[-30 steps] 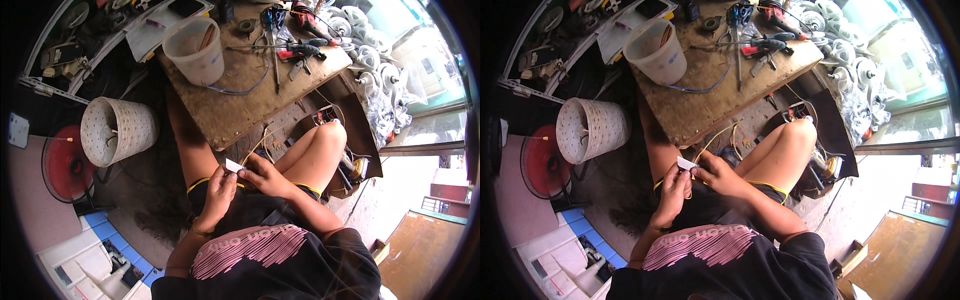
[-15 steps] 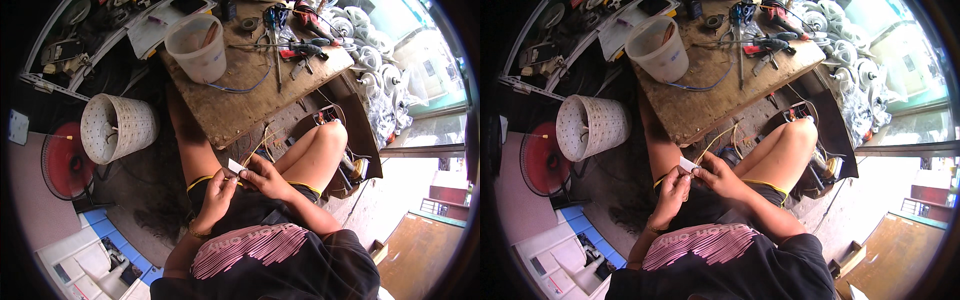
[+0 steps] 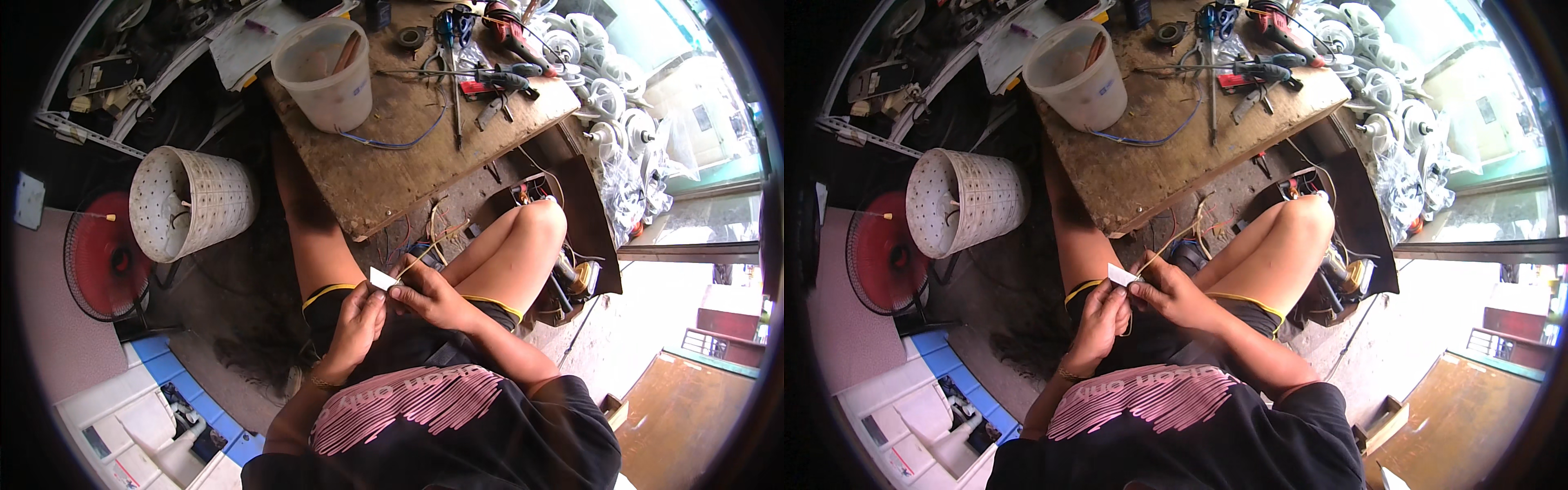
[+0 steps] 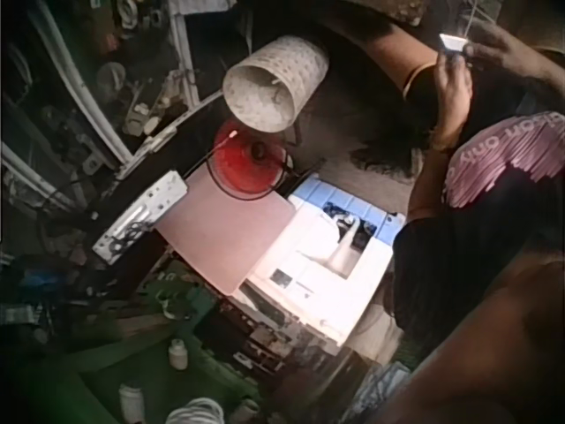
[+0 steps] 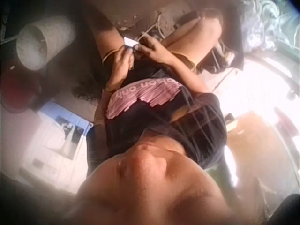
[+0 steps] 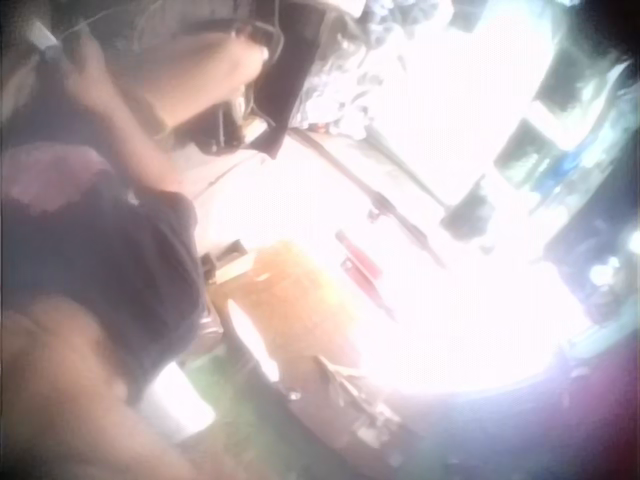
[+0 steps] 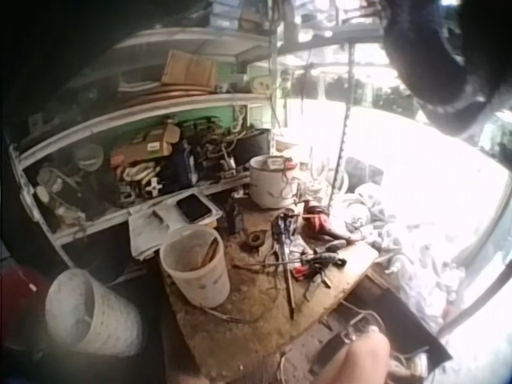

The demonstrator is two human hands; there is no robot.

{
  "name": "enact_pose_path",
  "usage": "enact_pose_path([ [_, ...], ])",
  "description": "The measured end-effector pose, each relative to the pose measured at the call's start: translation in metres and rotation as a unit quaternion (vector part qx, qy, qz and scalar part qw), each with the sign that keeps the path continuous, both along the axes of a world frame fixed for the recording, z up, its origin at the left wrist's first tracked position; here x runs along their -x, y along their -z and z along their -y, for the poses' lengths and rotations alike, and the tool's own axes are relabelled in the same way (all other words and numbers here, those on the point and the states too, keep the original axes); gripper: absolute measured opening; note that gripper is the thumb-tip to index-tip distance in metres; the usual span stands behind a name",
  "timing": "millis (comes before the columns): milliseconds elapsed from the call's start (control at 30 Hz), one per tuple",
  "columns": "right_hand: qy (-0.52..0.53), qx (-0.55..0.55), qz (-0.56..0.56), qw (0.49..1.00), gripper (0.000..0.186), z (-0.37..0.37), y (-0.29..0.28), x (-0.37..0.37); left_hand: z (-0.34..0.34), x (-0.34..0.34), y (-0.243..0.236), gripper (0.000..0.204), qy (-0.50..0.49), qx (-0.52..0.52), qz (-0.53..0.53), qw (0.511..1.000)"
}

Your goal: The person connects wires to a white component and secures them with electrical tape, then uses a utility knife to strip insulation from a cable and moves a bin containing parts.

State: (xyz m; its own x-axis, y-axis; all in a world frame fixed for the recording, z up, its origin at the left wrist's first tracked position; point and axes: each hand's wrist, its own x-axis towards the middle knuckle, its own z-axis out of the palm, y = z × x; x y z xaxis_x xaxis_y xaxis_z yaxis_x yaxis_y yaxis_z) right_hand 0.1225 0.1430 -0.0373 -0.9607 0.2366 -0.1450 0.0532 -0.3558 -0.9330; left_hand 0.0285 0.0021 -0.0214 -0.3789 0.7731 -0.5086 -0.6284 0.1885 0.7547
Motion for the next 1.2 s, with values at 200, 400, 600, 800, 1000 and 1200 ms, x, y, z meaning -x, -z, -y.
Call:
enact_pose_path([
  [200, 0.020, -0.004, 0.001, 1.000, 0.017, -0.001, -0.004, 0.000, 0.002, -0.001, 0.000, 0.013, 0.002, -0.006, 0.009, 1.000],
  [400, 0.011, 0.025, 0.014, 1.000, 0.019, -0.008, 0.002, -0.006, 0.005, -0.005, 0.008, 0.013, 0.030, -0.023, -0.125, 0.991],
  [600, -0.034, 0.030, 0.030, 0.999, 0.019, -0.011, -0.003, -0.008, 0.003, -0.008, 0.006, 0.012, -0.001, -0.023, -0.077, 0.997],
  [800, -0.044, 0.020, 0.015, 0.999, 0.020, -0.010, 0.001, -0.007, -0.002, -0.009, 0.000, 0.010, -0.009, -0.012, -0.023, 1.000],
  [1000, -0.010, 0.012, 0.021, 1.000, 0.021, -0.007, 0.004, -0.006, 0.003, -0.007, 0.007, 0.010, 0.003, -0.020, -0.064, 0.998],
  [1200, -0.015, 0.071, 0.033, 0.997, 0.022, -0.008, -0.002, -0.007, 0.008, -0.004, 0.002, 0.010, 0.033, -0.001, -0.079, 0.996],
])
